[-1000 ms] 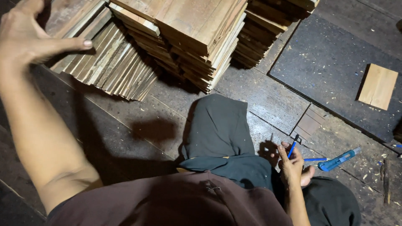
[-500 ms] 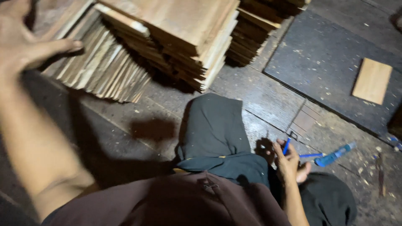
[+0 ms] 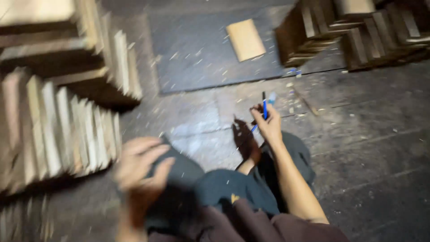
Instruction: The person sits on the floor and repeatedly marks small rectangular wooden pieces with a blue pen. They pick up a piece, draw lines on it, and place it back down, repeating this process for several pieces.
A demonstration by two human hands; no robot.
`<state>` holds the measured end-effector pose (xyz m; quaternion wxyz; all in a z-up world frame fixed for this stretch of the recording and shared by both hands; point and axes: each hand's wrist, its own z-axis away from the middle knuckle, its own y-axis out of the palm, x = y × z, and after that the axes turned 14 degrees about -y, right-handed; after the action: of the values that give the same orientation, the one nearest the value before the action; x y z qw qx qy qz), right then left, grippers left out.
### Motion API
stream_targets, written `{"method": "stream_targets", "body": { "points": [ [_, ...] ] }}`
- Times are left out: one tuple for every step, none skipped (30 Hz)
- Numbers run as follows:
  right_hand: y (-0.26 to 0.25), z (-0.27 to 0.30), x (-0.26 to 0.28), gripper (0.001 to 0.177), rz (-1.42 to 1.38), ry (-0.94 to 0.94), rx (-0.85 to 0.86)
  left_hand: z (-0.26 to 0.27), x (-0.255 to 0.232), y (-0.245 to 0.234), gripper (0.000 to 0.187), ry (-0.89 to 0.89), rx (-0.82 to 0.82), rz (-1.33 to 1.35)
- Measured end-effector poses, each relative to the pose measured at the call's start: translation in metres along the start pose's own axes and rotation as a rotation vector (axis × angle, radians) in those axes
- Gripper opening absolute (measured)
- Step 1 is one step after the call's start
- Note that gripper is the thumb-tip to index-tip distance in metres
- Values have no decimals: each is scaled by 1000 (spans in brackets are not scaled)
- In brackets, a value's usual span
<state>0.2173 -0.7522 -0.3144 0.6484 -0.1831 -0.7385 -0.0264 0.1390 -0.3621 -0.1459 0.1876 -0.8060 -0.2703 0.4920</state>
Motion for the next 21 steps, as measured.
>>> {"method": "stream_targets", "body": {
  "points": [
    [-19,-23,3,11,134,-146,-46,-4,5,35,21,-31,15,118],
    [-38,-45,7,7,272,-288,-92,-8,10,71,16,-63,33,236],
    [-57,-71,18,7,282,-292,-113,-2,29,95,16,-47,42,251],
    [-75,-98,28,15,509,-394,-279,4,49,119,14,-115,118,257],
    [-91,-125,39,24,733,-490,-438,9,69,142,13,-188,193,257],
    [-111,-151,45,24,741,-490,-452,11,83,156,13,-176,200,265],
    [-128,-176,50,42,796,-513,-504,16,97,168,15,-228,233,239],
    [-145,-200,55,59,851,-537,-554,21,112,180,16,-281,265,213],
    [-163,-224,50,59,855,-532,-556,18,117,186,16,-280,271,215],
    [-179,-248,45,82,921,-434,-514,14,124,191,19,-364,280,232],
    [-196,-272,40,106,985,-336,-469,11,130,197,21,-450,286,249],
    [-203,-283,37,106,989,-333,-470,11,137,203,21,-451,290,252],
    [-210,-294,36,113,1008,-251,-397,11,144,209,22,-544,280,265],
    [-217,-306,35,119,1025,-170,-323,10,151,214,24,-637,271,277],
    [-212,-304,43,119,1027,-163,-322,9,153,217,24,-640,277,277],
    [-207,-303,50,107,980,-192,-330,7,156,221,26,-699,294,284],
    [-202,-300,58,97,934,-220,-335,8,158,223,28,-763,311,290],
    [-194,-292,59,97,938,-212,-331,8,157,222,28,-770,318,289],
    [-186,-287,63,68,963,-483,-417,6,158,222,28,-764,318,291],
    [-177,-281,67,40,975,-761,-490,4,157,222,28,-758,317,293],
    [-186,-288,59,40,971,-760,-483,5,157,222,28,-765,314,290]
  ]
}}
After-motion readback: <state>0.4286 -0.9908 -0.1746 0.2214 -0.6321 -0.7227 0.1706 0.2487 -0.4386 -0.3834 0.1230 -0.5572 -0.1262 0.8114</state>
